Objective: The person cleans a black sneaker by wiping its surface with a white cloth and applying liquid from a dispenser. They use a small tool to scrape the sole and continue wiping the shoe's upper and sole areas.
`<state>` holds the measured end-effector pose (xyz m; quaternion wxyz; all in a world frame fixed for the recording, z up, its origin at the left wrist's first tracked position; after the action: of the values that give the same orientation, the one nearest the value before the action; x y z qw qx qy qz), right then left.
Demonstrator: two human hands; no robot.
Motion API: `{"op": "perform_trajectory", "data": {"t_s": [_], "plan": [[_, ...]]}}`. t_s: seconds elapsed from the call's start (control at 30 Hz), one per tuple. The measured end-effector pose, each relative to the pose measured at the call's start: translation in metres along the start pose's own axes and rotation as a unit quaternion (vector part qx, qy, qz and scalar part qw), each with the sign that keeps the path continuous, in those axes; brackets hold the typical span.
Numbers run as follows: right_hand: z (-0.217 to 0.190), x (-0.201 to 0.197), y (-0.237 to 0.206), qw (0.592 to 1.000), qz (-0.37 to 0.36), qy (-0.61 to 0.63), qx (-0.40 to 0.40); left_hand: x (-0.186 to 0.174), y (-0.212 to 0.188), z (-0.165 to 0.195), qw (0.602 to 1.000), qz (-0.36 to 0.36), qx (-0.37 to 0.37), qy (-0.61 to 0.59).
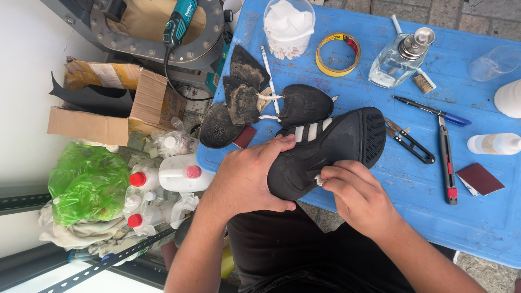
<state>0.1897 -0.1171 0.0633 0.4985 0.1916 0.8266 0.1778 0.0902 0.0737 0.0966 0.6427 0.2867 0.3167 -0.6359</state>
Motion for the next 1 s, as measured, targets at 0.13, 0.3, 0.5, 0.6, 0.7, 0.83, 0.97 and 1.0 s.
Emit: {"op": "perform_trajectory", "data": {"t_s": [0.13,0.3,0.5,0.6,0.7,0.83,0.97,1.0], "plan": [[-0.005,0.007,0.005,1.000,0.018,0.020,0.000,0.001,0.000,0.002,1.000,-0.007,-0.008,0.007],[-0.020,0.021,0.013,0.998,0.020,0.059,-0.008,0.000,0.000,0.004,1.000,-0.004,-0.003,0.007],[-0.010,0.002,0.007,0.999,0.013,-0.011,0.028,0.000,-0.001,0.003,1.000,0.003,0.002,0.000],[-0.014,0.005,0.009,0.998,0.053,-0.014,0.034,0.003,-0.001,0.003,1.000,0.004,-0.003,0.006],[-0.025,0.019,0.018,0.997,0.077,0.020,0.009,0.003,-0.001,0.005,1.000,0.010,-0.009,0.010],[-0.025,0.016,0.020,0.998,0.056,0.034,-0.001,-0.001,-0.003,0.005,1.000,0.004,-0.005,0.004],[-0.011,-0.007,0.008,0.997,0.033,0.012,0.069,-0.002,-0.004,0.004,1.000,0.007,-0.003,-0.010],[-0.008,-0.011,0.006,0.996,0.026,0.016,0.082,-0.002,-0.004,0.005,1.000,0.012,0.001,-0.004]]}}
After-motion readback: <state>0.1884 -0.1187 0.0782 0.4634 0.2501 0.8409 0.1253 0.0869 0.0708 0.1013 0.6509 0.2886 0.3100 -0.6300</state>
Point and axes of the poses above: each hand's wrist, its own y-axis towards the middle knuckle, its own x-axis out of the palm, z = x × y, the point moved 4 cm from there along y, towards the middle knuckle, and after that the axes turned 10 degrees about -z, right-handed, at the moved point
